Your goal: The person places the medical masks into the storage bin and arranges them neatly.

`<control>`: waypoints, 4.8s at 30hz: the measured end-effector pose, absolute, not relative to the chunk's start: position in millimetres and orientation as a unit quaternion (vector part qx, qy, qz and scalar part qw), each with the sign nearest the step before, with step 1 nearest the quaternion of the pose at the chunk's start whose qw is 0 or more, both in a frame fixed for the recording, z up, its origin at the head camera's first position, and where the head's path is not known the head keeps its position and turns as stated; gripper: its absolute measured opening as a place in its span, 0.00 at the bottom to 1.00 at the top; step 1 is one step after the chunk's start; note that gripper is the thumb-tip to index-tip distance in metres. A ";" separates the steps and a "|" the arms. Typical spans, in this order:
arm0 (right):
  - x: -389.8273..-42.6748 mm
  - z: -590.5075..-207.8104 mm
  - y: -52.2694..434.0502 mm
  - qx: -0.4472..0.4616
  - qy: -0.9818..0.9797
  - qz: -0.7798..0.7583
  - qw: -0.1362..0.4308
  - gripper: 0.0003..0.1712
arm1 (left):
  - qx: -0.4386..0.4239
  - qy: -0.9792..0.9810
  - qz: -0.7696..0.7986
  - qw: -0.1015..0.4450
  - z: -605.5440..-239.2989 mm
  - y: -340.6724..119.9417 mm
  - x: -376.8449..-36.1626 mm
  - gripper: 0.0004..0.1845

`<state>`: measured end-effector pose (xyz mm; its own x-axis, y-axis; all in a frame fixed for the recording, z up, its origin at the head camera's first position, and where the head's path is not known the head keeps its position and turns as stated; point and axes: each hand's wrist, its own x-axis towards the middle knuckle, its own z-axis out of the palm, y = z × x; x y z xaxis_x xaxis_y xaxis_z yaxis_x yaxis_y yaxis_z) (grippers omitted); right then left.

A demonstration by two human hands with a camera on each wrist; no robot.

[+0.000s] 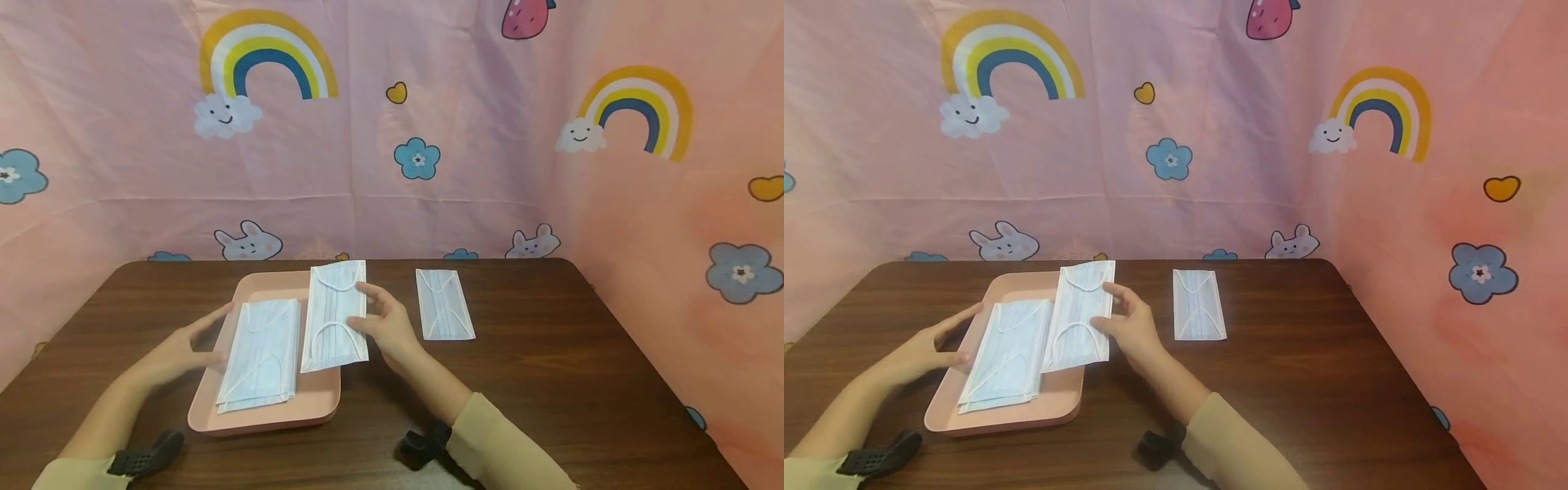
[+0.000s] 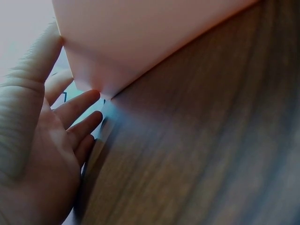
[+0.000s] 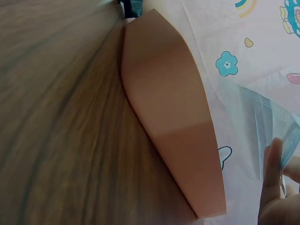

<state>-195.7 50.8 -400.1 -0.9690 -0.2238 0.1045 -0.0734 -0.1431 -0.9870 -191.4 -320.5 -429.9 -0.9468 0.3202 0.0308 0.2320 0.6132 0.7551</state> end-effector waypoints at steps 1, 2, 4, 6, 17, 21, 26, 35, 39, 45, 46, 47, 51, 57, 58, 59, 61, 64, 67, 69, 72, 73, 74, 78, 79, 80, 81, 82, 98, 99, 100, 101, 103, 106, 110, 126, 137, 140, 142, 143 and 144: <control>-195.8 -399.6 48.7 -0.116 0.654 -0.746 0.051 0.34 | 0.154 0.897 0.412 0.054 -429.6 -321.0 -191.3 0.50; -196.4 -399.4 46.5 -0.117 0.653 -0.747 0.051 0.34 | 0.153 0.896 0.413 0.054 -429.4 -321.4 -191.3 0.51; -196.8 -398.8 42.2 -0.120 0.649 -0.749 0.054 0.34 | 0.151 0.895 0.416 0.056 -429.5 -321.1 -191.3 0.51; -196.9 -397.9 37.3 -0.123 0.647 -0.750 0.057 0.34 | 0.149 0.895 0.416 0.056 -429.2 -320.3 -190.8 0.51; -194.9 -393.9 -2.6 -0.120 0.651 -0.746 0.070 0.33 | 0.160 0.893 0.418 0.050 -428.9 -319.5 -188.8 0.50; -196.7 -395.2 -16.2 -0.113 0.665 -0.735 0.067 0.33 | 0.162 0.892 0.420 0.052 -429.0 -320.0 -190.1 0.50; -201.0 -399.9 -32.3 -0.101 0.690 -0.715 0.053 0.33 | 0.165 0.897 0.408 0.048 -427.8 -321.5 -191.0 0.50; -198.6 -404.0 -59.3 -0.080 0.695 -0.711 0.067 0.32 | 0.166 0.898 0.405 0.046 -429.7 -323.3 -192.1 0.49; -197.7 -404.4 -65.4 -0.059 0.743 -0.664 0.053 0.32 | 0.167 0.897 0.406 0.050 -428.7 -323.4 -191.5 0.49; -197.6 -405.2 -67.3 -0.055 0.788 -0.611 0.048 0.32 | 0.173 0.895 0.408 0.047 -428.5 -322.7 -191.5 0.49; -197.2 -405.4 -67.2 -0.056 0.789 -0.609 0.053 0.32 | 0.174 0.894 0.409 0.048 -428.8 -322.9 -191.9 0.49; -196.7 -405.5 -67.3 -0.058 0.791 -0.606 0.056 0.32 | 0.173 0.894 0.411 0.048 -428.8 -322.9 -191.8 0.49; -194.4 -406.2 -66.8 -0.067 0.812 -0.576 0.063 0.33 | 0.167 0.895 0.410 0.050 -427.6 -322.3 -191.0 0.50; -193.0 -408.7 -66.0 -0.073 0.840 -0.533 0.077 0.32 | 0.162 0.895 0.411 0.054 -425.4 -320.3 -188.9 0.50; -193.1 -409.3 -65.9 -0.074 0.842 -0.529 0.080 0.32 | 0.161 0.895 0.412 0.055 -425.1 -320.2 -188.8 0.50; -193.1 -409.6 -65.6 -0.076 0.844 -0.525 0.082 0.33 | 0.161 0.895 0.413 0.054 -425.0 -320.1 -188.8 0.50; -193.2 -410.4 -65.4 -0.080 0.850 -0.514 0.083 0.33 | 0.161 0.895 0.413 0.052 -425.3 -320.4 -189.1 0.50; -193.3 -411.1 -65.3 -0.084 0.859 -0.497 0.086 0.34 | 0.160 0.896 0.412 0.051 -425.9 -321.1 -189.8 0.50; -193.0 -410.8 -65.2 -0.086 0.872 -0.474 0.084 0.34 | 0.163 0.897 0.407 0.050 -426.6 -321.9 -189.9 0.49; -193.1 -410.7 -65.2 -0.089 0.881 -0.458 0.082 0.34 | 0.168 0.898 0.405 0.047 -426.9 -322.1 -189.7 0.49; -193.5 -411.4 -65.6 -0.090 0.890 -0.439 0.081 0.35 | 0.174 0.899 0.399 0.043 -426.7 -322.1 -189.3 0.48; -193.8 -412.2 -65.8 -0.091 0.893 -0.433 0.081 0.35 | 0.175 0.899 0.399 0.043 -426.8 -322.0 -189.3 0.48; -194.0 -412.9 -65.9 -0.092 0.895 -0.429 0.080 0.36 | 0.176 0.898 0.400 0.043 -426.8 -321.9 -189.1 0.48; -194.2 -415.3 -66.3 -0.098 0.904 -0.409 0.077 0.37 | 0.173 0.897 0.405 0.045 -427.2 -321.7 -188.8 0.49; -193.9 -415.5 -66.2 -0.101 0.906 -0.405 0.075 0.37 | 0.171 0.897 0.406 0.045 -427.7 -321.6 -189.0 0.49; -193.6 -415.6 -66.1 -0.102 0.907 -0.401 0.074 0.38 | 0.170 0.897 0.405 0.044 -428.0 -321.7 -188.9 0.49; -193.0 -415.5 -66.0 -0.103 0.909 -0.397 0.073 0.38 | 0.170 0.897 0.405 0.044 -428.5 -321.8 -188.9 0.49; -192.3 -415.3 -65.9 -0.103 0.910 -0.395 0.073 0.38 | 0.170 0.897 0.405 0.042 -429.1 -321.9 -188.9 0.49; -183.9 -411.7 -57.4 -0.147 0.897 -0.415 0.034 0.37 | 0.170 0.894 0.412 0.037 -433.3 -320.9 -186.3 0.49; -183.1 -411.4 -56.4 -0.151 0.894 -0.422 0.031 0.37 | 0.171 0.894 0.413 0.036 -433.6 -320.9 -186.2 0.49; -182.6 -411.6 -55.5 -0.157 0.889 -0.429 0.028 0.36 | 0.172 0.893 0.415 0.036 -434.0 -320.9 -186.2 0.49; -182.0 -412.0 -54.5 -0.164 0.884 -0.437 0.025 0.35 | 0.173 0.892 0.417 0.035 -434.2 -320.9 -186.3 0.49; -180.6 -412.3 -51.9 -0.178 0.873 -0.454 0.022 0.33 | 0.175 0.890 0.419 0.035 -434.8 -320.9 -186.4 0.49; -178.0 -412.6 -47.6 -0.198 0.855 -0.479 0.021 0.30 | 0.178 0.889 0.420 0.037 -435.3 -320.8 -187.2 0.49; -172.4 -410.5 -41.8 -0.200 0.832 -0.517 0.025 0.26 | 0.176 0.890 0.419 0.038 -435.4 -321.5 -188.1 0.49; -157.7 -403.5 -8.3 -0.243 0.735 -0.633 0.039 0.23 | 0.158 0.896 0.413 0.042 -431.6 -321.8 -189.0 0.51; -158.6 -398.2 29.6 -0.263 0.745 -0.613 -0.010 0.21 | 0.152 0.901 0.404 0.040 -434.3 -320.8 -190.7 0.51; -165.9 -405.4 42.6 -0.263 0.751 -0.605 -0.027 0.20 | 0.151 0.903 0.400 0.038 -435.3 -319.9 -191.0 0.51; -168.9 -407.4 51.2 -0.258 0.758 -0.598 -0.031 0.20 | 0.153 0.903 0.400 0.036 -436.2 -319.9 -190.6 0.51; -170.4 -408.2 55.4 -0.253 0.762 -0.596 -0.030 0.20 | 0.154 0.903 0.400 0.036 -436.6 -320.0 -190.3 0.51; -172.2 -409.3 59.5 -0.249 0.766 -0.591 -0.031 0.20 | 0.155 0.902 0.401 0.036 -437.1 -320.3 -190.0 0.51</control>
<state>-172.2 59.5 -409.3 -0.8737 -0.3455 0.3424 -0.4187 0.1759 -0.8909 -190.0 -320.3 -437.1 -0.9497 0.3077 0.0589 0.2501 0.6313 0.7341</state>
